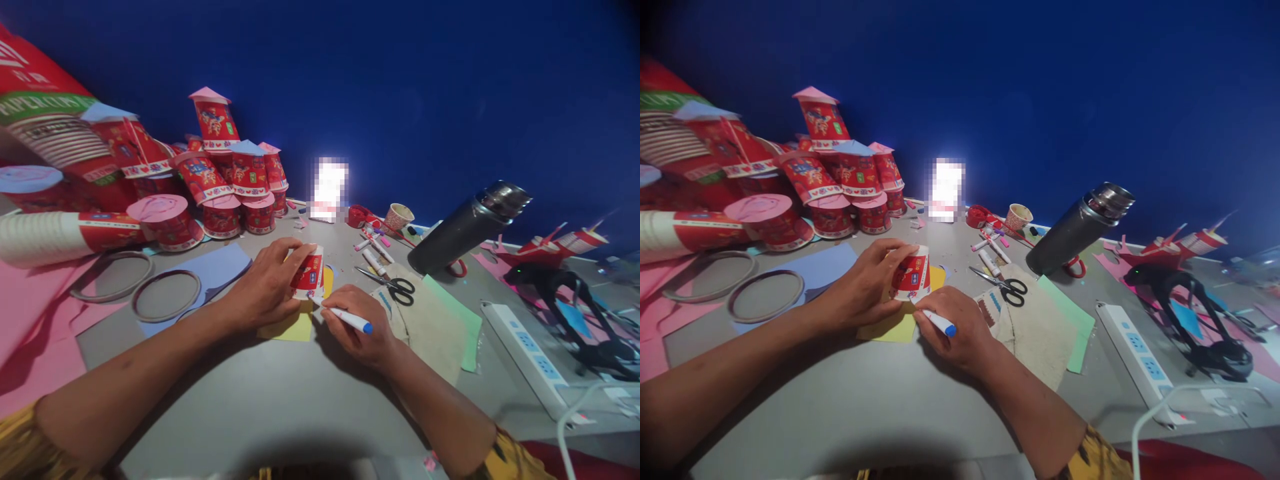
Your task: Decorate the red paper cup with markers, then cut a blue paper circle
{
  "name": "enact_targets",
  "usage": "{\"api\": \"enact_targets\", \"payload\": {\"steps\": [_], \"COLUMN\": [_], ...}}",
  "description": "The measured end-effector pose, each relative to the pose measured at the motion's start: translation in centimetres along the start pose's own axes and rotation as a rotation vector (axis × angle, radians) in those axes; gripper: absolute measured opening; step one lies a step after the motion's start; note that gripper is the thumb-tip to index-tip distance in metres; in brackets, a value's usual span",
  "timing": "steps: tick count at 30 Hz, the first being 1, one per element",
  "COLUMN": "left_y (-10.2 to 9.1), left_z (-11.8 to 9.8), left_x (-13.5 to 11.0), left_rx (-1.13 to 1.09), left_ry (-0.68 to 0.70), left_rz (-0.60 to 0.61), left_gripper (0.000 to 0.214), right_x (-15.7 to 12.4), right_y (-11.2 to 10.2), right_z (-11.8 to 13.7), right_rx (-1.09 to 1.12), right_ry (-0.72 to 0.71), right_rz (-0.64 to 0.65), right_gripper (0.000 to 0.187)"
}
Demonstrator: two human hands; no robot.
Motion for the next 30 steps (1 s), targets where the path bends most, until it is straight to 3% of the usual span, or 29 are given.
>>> {"api": "enact_targets", "payload": {"steps": [19, 30], "left_y": [-0.3, -0.17], "left_z": [-0.15, 0.27], "left_x": [0.33, -0.04], "left_rx": [-0.018, -0.045], "left_ry": [0.012, -0.002], "left_rz": [0.097, 0.033], "left_gripper": [0.086, 0.091], "right_x": [-0.09, -0.13], "right_y": [-0.5, -0.51], "right_z": [-0.34, -0.61], "right_rx": [0.013, 0.004], "right_ry": [0.012, 0.038], "right_rz": [-0.023, -0.021], "right_gripper": [0.007, 0.008]}}
Point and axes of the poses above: each hand's wrist, its own x-axis towards the middle knuckle, its own y-axis out of the palm, z = x × y, the point moved 9 cm from there along x, towards the middle knuckle, and after that the axes turned 4 degrees about y, right-handed, at the moved point
